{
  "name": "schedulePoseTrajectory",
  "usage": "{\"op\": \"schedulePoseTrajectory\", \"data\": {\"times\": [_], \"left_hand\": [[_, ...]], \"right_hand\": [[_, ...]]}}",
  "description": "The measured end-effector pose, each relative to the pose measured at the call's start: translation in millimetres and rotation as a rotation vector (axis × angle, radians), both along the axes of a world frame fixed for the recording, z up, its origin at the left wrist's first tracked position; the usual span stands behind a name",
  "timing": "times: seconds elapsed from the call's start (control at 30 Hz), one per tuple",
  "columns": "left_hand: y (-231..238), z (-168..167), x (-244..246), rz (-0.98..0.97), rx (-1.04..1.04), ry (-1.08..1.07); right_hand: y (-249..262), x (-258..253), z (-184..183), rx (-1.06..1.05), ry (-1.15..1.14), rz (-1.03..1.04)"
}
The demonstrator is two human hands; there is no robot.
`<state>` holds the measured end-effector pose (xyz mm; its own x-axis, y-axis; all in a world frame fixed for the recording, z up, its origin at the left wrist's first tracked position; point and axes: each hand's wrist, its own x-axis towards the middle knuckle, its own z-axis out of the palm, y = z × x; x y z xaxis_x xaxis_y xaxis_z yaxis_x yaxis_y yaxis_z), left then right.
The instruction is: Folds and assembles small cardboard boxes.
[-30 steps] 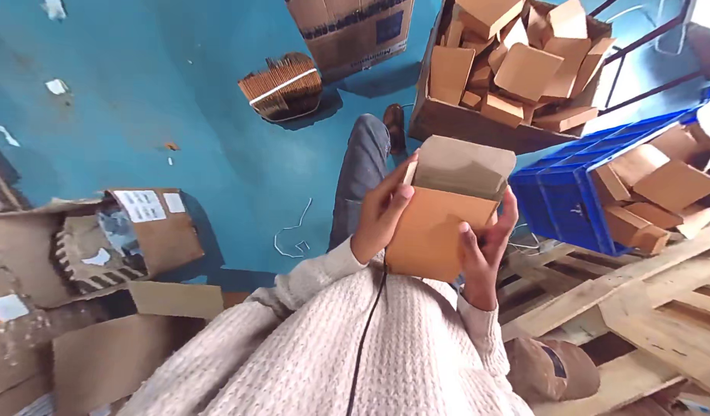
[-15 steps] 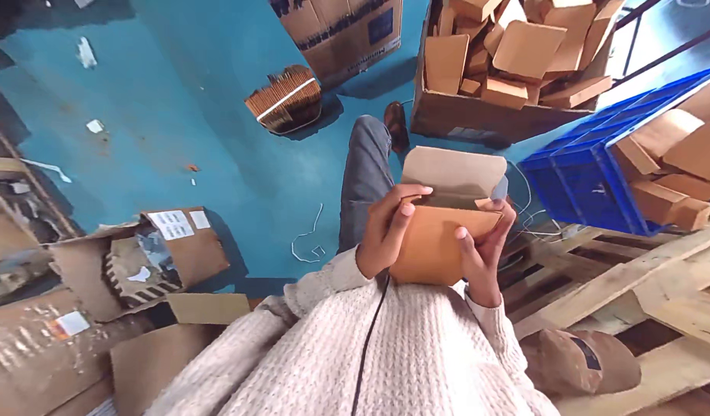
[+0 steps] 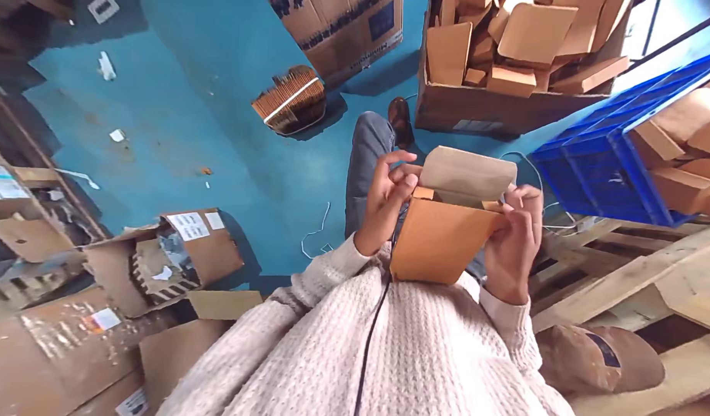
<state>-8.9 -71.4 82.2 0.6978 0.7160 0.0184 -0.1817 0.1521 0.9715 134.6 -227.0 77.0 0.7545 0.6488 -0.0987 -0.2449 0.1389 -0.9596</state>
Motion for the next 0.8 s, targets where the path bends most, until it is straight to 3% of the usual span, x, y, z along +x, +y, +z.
{"op": "schedulePoseTrajectory", "data": {"times": [0.1, 0.23, 0.47, 0.6, 0.8], "left_hand": [[24, 11, -1, -0.194, 0.056, 0.054], [47, 26, -1, -0.39, 0.235, 0.106], [43, 24, -8, -0.316, 0.406, 0.13], [27, -1, -21, -0.265, 0.371, 0.05], [-13, -14, -20, -0.133, 0.02, -0.085]], "right_hand": [[-7, 24, 17, -0.036, 0.046, 0.226], [-6, 46, 28, -0.076, -0.067, 0.461], [1, 31, 14, -0.007, -0.193, 0.423], [2, 16, -6, 0.103, -0.278, 0.372], [3, -4, -14, 0.269, -0.282, 0.317]]}}
